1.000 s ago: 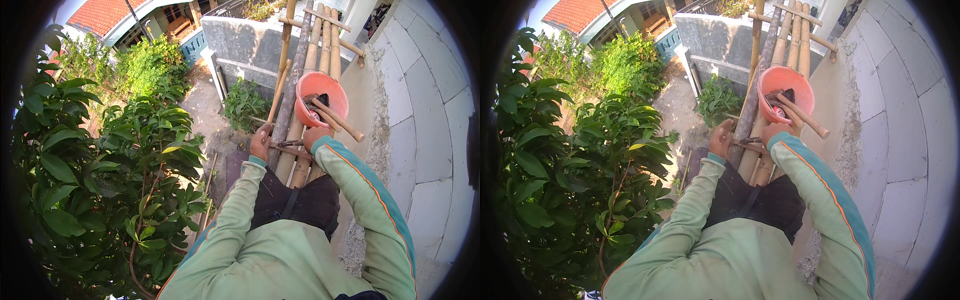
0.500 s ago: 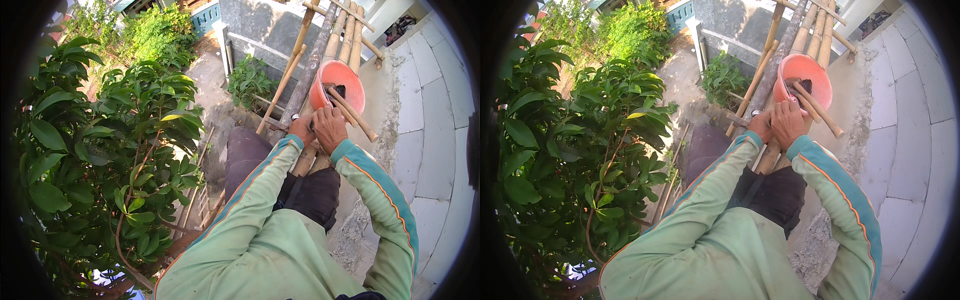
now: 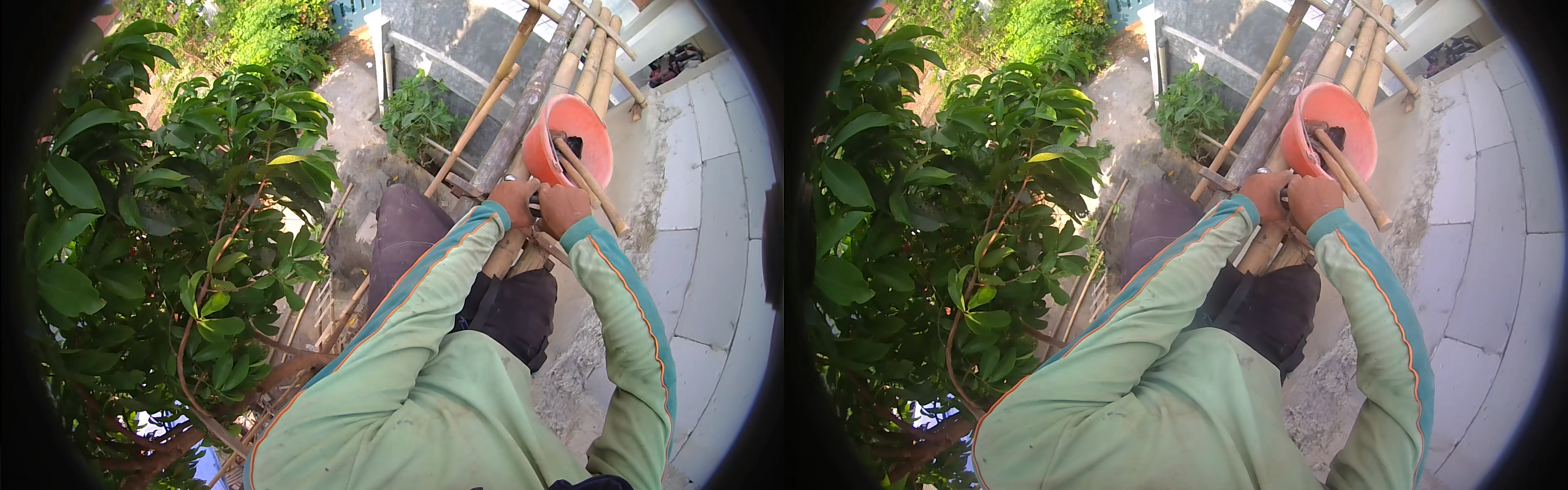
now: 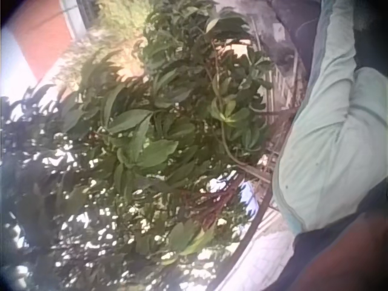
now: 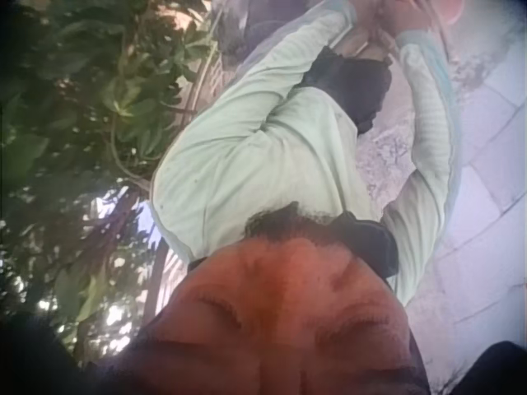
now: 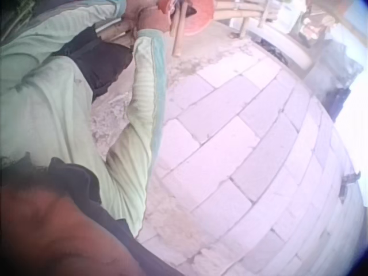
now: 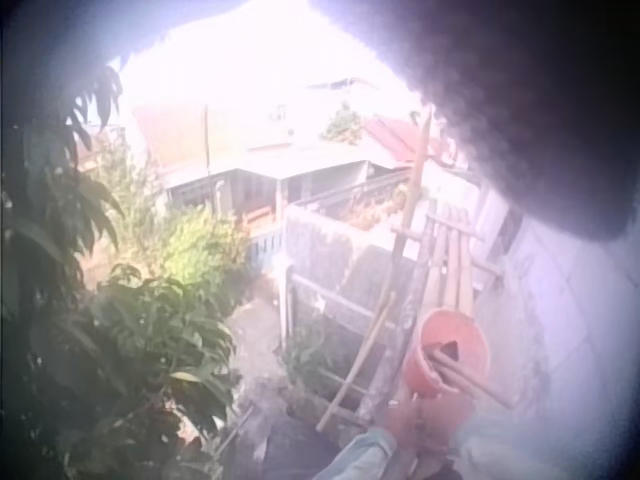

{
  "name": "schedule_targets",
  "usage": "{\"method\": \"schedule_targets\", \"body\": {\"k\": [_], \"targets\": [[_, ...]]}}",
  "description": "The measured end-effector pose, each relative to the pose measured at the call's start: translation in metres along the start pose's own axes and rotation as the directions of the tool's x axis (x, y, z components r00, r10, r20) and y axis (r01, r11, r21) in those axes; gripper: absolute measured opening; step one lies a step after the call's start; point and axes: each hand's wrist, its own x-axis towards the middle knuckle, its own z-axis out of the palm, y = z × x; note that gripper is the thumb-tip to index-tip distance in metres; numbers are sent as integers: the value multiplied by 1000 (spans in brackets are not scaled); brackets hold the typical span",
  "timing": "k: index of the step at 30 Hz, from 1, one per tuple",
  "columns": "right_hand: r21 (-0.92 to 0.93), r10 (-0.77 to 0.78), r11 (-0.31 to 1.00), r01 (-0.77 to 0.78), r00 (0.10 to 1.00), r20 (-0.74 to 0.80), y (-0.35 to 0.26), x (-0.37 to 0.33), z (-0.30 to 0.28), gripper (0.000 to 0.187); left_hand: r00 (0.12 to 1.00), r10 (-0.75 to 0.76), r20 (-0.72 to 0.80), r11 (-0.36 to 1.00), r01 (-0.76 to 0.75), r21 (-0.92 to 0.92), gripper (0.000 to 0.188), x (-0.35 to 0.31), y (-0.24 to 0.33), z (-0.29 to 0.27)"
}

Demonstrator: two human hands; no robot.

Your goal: The person secures bamboo poles on a scaffolding platform using wire and pliers. They repeatedly wrap wire around the joints, twist it with pliers, and trim the excess. The person works on multiple joints to stabilize the structure.

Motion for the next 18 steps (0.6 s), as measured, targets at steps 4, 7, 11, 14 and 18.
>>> {"method": "schedule_targets", "body": {"k": [4,7,11,14,18], "targets": [[-424,-342,897,121,799,-495,-13,-6,9,22,999,6,35,1000,-5,-28,46,11,-17,-3],[-212,-62,977,18,977,-202,-14,-3,9,26,987,-63,-150,996,54,-66,54,-15,14,-11],[206,32,964,-167,844,535,-3,3,-39,38,935,30,-354,998,-11,56,57,-38,8,28],[238,105,940,-243,873,477,0,3,-14,44,988,6,-153,1000,-4,15,50,-24,-3,21],[-94,-75,994,57,976,-205,-17,-19,20,30,992,-24,121,994,37,-107,43,-4,-7,-17]]}}
